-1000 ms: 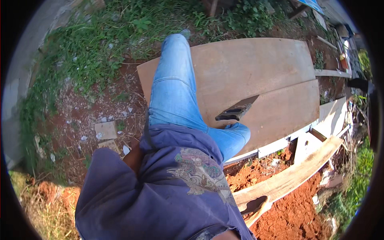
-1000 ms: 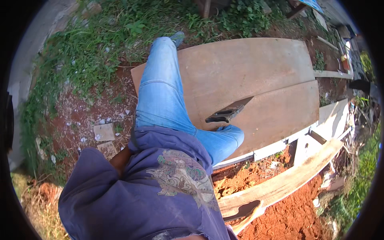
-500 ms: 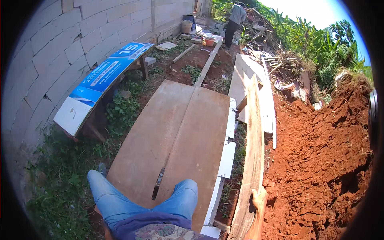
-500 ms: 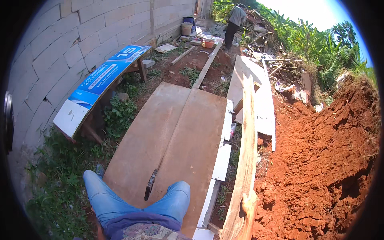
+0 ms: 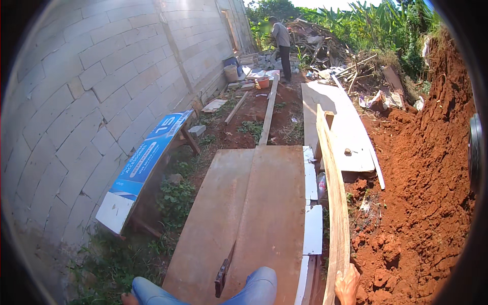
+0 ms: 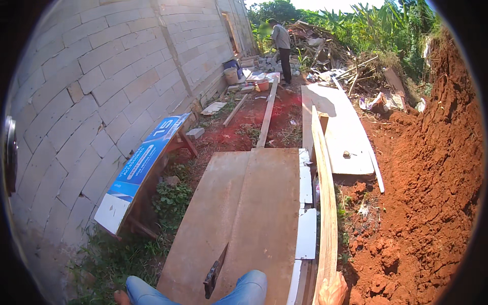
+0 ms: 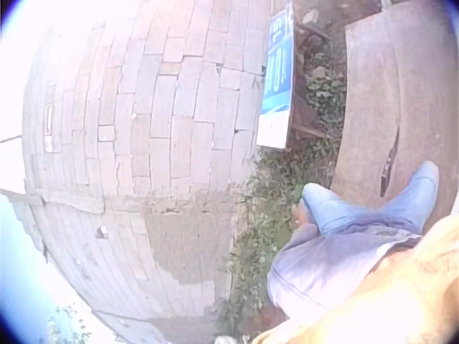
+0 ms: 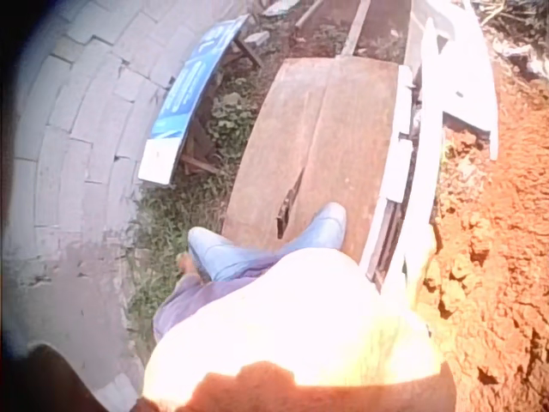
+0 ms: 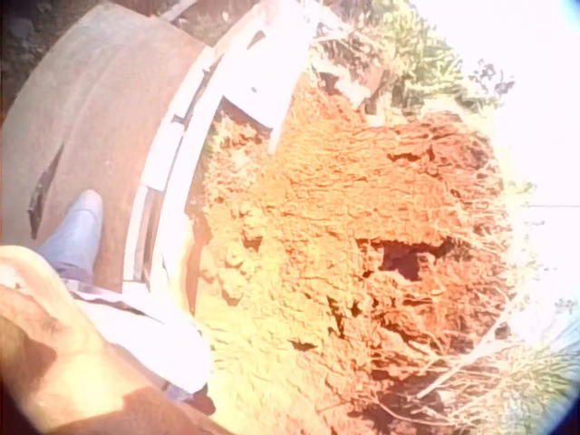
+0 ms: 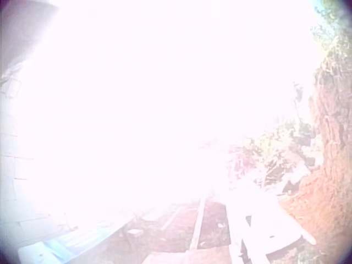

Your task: The recorder uses a handsaw to cut a large wooden board positioned outdoors.

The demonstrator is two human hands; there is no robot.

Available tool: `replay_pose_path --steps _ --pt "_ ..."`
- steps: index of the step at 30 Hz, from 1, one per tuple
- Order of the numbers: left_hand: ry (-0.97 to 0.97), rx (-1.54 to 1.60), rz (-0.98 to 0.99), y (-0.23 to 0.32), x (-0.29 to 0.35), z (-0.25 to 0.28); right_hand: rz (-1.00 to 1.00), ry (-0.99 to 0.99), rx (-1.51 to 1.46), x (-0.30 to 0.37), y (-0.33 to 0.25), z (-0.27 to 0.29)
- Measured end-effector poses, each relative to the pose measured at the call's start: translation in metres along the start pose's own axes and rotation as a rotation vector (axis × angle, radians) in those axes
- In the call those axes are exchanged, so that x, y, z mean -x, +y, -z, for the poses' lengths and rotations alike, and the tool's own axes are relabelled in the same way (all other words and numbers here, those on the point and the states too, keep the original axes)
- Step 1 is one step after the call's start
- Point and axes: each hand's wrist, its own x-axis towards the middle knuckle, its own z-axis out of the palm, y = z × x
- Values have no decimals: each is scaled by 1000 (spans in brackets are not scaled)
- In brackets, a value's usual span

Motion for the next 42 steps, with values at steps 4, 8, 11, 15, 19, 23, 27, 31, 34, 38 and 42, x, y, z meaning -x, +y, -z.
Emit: replay_pose_path --steps 4,8,11,15,19,23,27,31,34,38,42 --pt "-7 -17 -81 57 -10 -19 40 -3 29 9 -14 -4" --pt "-469 134 -165 129 51 -46 121 -48 50 9 -9 3" --pt "-796 -85 -381 169 103 -78 68 -87 51 0 -39 29" --pt "-1023 -112 -519 167 140 -110 -98 -185 -25 -10 -63 52" --pt "-1157 -73 -421 173 153 -99 -238 -333 -29 -11 -71 48" --pt "-1087 34 -252 135 142 -67 -392 -492 -1 -9 -71 46" --pt "-1007 216 13 58 146 -55 -206 -390 102 9 -36 43" --pt "-983 314 573 -37 157 -53 -224 -484 189 -2 -51 36" --pt "-930 29 358 -101 183 -86 -204 -481 341 -12 7 18" --pt "-1032 -71 230 -74 187 -62 -180 -480 232 -24 17 31" --pt "-1041 43 202 -114 191 -27 -285 -486 382 -29 26 16"
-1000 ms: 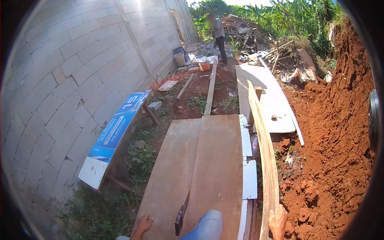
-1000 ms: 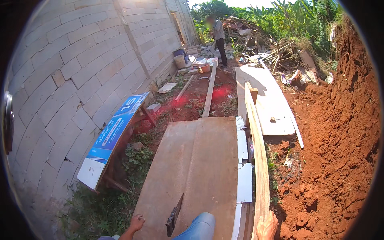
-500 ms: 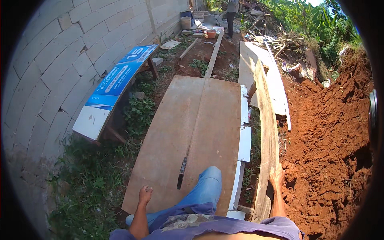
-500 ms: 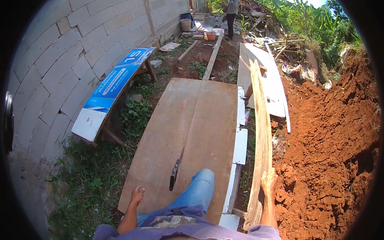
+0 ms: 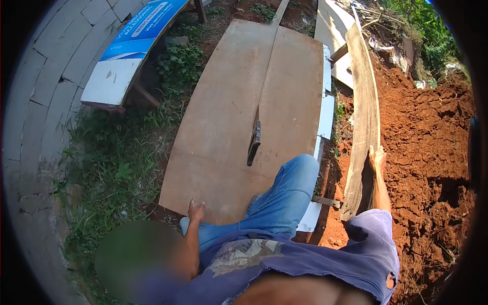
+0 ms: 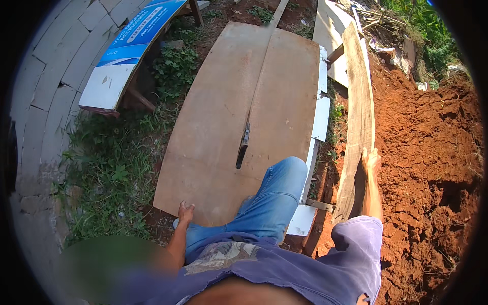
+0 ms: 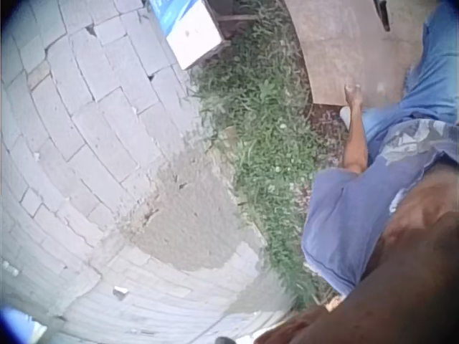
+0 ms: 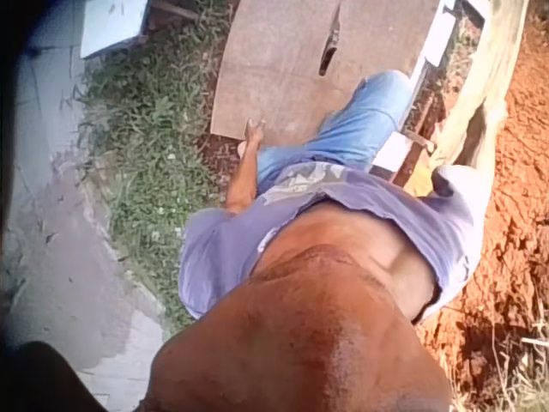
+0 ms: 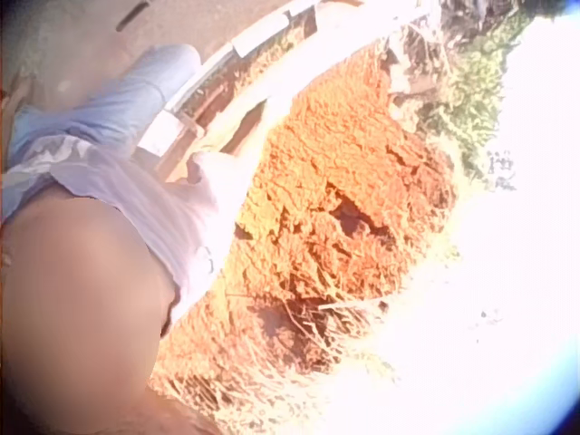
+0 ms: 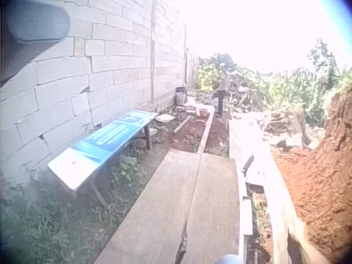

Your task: The recorder uses a handsaw to cut a large wooden board positioned outdoors.

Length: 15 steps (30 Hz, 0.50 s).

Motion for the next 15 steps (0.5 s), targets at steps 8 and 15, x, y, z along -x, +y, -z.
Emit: replay_pose_path --steps 8,15 --pt "-86 -348 62 -115 25 64 -43 35 204 25 -51 14" --pt "-80 131 363 -19 10 31 15 26 130 10 2 38"
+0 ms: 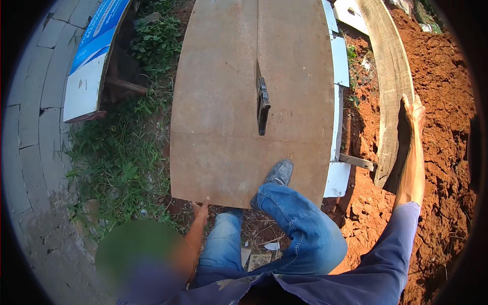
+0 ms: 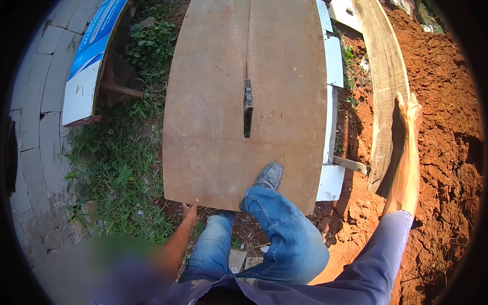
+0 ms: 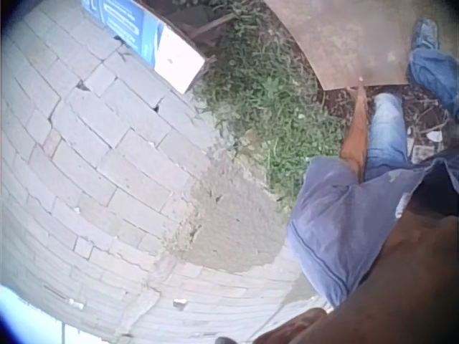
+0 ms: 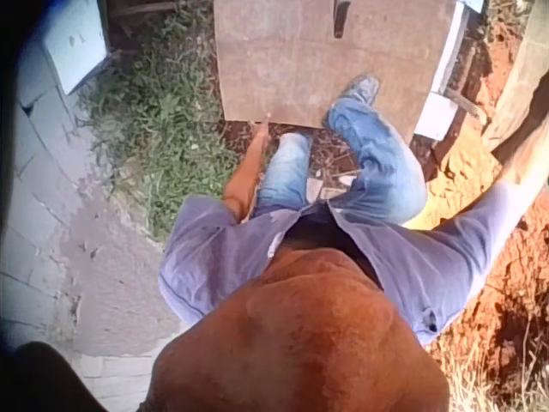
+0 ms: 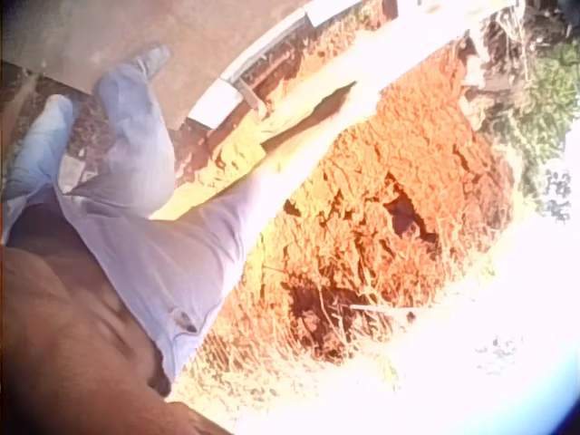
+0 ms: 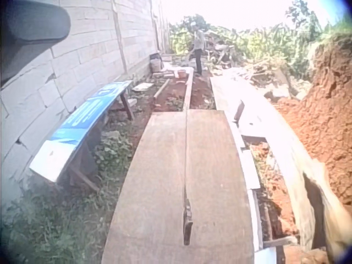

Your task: The recorder uses a handsaw to cut a large wooden board positioned outdoors.

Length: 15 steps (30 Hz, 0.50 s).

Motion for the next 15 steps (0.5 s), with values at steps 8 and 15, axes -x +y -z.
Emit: replay_pose_path --steps 8,15 --pt "375 -508 -523 63 -130 5 231 648 320 79 -115 -22" --pt "302 -481 -419 100 -233 104 260 -532 -551 338 -272 -167"
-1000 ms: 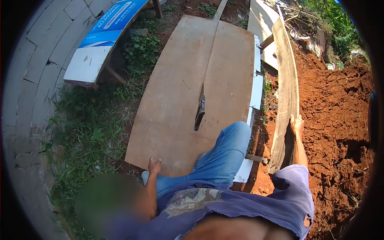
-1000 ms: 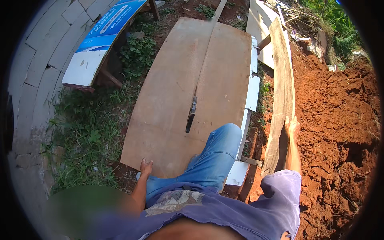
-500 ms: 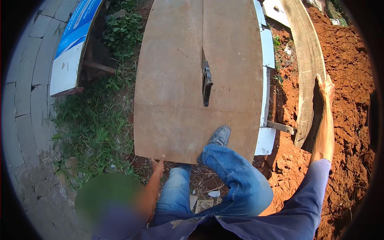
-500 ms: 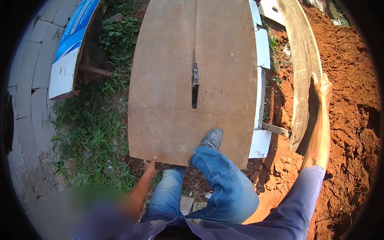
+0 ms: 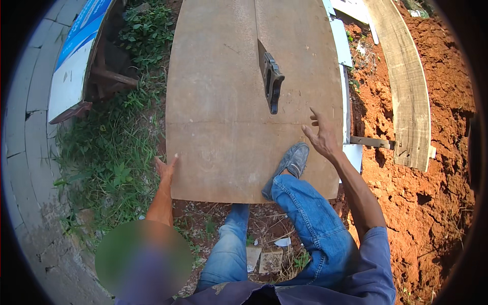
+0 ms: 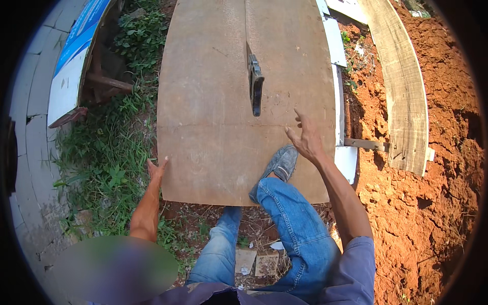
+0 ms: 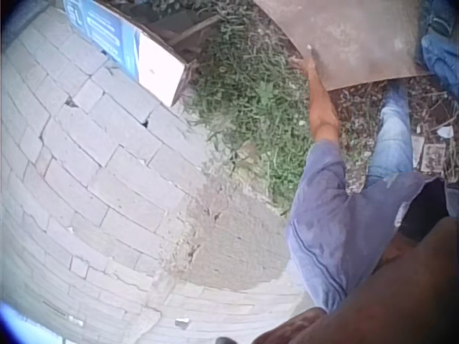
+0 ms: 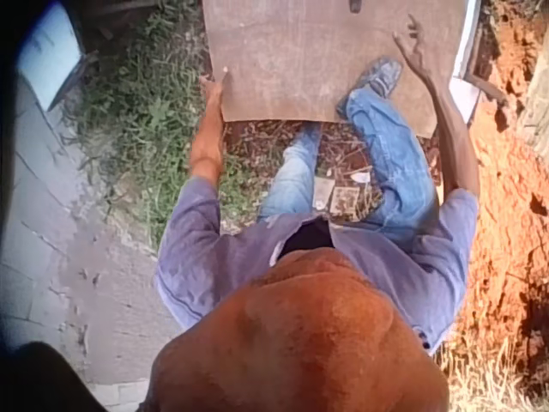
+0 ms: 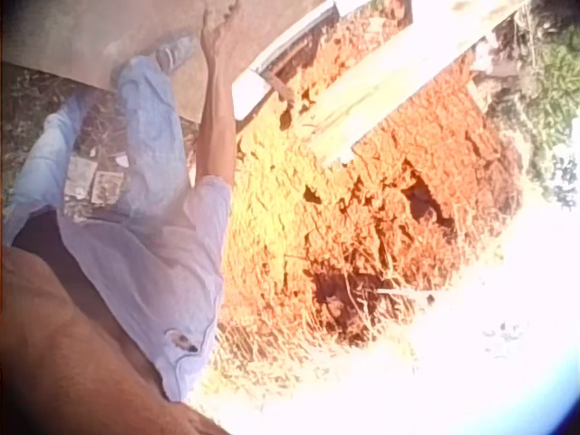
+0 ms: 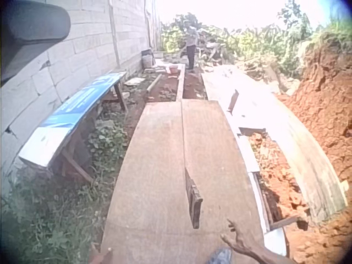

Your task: The recorder uses a handsaw to cut a large wooden board positioned outdoors.

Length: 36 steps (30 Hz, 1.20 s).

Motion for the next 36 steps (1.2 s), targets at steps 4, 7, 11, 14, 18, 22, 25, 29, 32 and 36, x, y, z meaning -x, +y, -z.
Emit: replay_pose_path --steps 4,7,11,14,18,22,25,29,32,36 --pt "-404 189 -75 -9 3 -7 -55 291 -161 -40 -52 -61" --pt "-363 198 -167 -16 2 -7 -58 511 -200 -78 -81 -88" --pt "-238 152 -193 -5 23 -13 -254 441 -185 -87 -92 -88" --pt "-219 81 -166 -5 20 -3 -306 423 -203 -85 -98 -87" --pt "-195 51 -146 -13 19 -6 -213 425 -194 -82 -88 -90" --pt "-207 108 -138 -22 11 0 -223 359 -189 -102 -93 -93" --pt "-295 129 -108 -9 26 -7 -221 573 -370 -122 -84 -89" --pt "-324 161 -124 3 28 -13 -229 550 -538 -141 -81 -94" --pt "-289 69 -145 -5 8 -4 -235 637 -522 -126 -105 -91" --pt "-287 80 -109 10 22 -4 -361 580 -626 25 -145 -64"
